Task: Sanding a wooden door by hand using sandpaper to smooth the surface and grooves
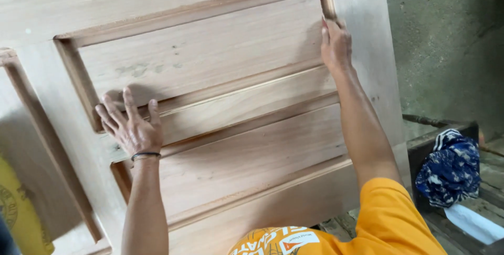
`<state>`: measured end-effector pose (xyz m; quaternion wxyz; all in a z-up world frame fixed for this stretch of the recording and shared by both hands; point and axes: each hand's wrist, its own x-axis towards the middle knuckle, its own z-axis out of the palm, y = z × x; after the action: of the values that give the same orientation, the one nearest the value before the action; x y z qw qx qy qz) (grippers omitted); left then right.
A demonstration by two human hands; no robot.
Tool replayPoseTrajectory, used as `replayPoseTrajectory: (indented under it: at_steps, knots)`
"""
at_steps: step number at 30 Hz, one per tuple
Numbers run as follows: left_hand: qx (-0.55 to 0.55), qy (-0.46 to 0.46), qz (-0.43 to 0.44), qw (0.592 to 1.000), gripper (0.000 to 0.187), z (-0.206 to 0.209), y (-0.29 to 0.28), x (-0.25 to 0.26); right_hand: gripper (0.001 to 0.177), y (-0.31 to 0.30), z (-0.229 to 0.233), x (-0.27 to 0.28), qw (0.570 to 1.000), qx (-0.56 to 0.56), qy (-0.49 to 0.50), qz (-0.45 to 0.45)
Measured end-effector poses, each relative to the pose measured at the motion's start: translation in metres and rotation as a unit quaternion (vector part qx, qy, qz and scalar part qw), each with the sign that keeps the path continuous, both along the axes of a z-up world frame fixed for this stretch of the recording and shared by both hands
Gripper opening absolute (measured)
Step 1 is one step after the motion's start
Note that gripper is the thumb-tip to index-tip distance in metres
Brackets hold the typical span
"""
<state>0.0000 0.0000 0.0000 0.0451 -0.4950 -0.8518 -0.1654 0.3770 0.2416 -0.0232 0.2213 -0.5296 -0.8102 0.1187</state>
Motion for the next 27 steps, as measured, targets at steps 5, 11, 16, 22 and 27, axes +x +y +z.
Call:
replayPoseTrajectory:
  at_steps: [5,11,16,22,27]
  knots:
    - [0.011,-0.009,-0.023,1.000,0.045,0.002,0.001,0.003,0.010,0.064,-0.034,-0.009,0.999,0.034,-0.014,-0.015]
    - [0.014,-0.009,-0.016,1.000,0.046,0.004,0.004,0.007,0.024,-0.036,0.005,0.022,0.999,0.008,-0.029,0.034]
    - [0.019,-0.009,-0.016,1.000,0.044,0.002,0.006,0.006,0.020,0.031,-0.005,-0.007,0.999,0.017,-0.025,0.032]
    - [0.015,-0.024,-0.023,0.999,0.044,0.003,0.007,0.009,0.022,0.005,0.021,-0.003,0.998,0.007,0.005,0.055]
    - [0.009,-0.010,-0.010,1.000,0.045,0.000,0.006,0.006,0.021,-0.010,0.010,0.006,0.999,-0.002,0.007,0.035]
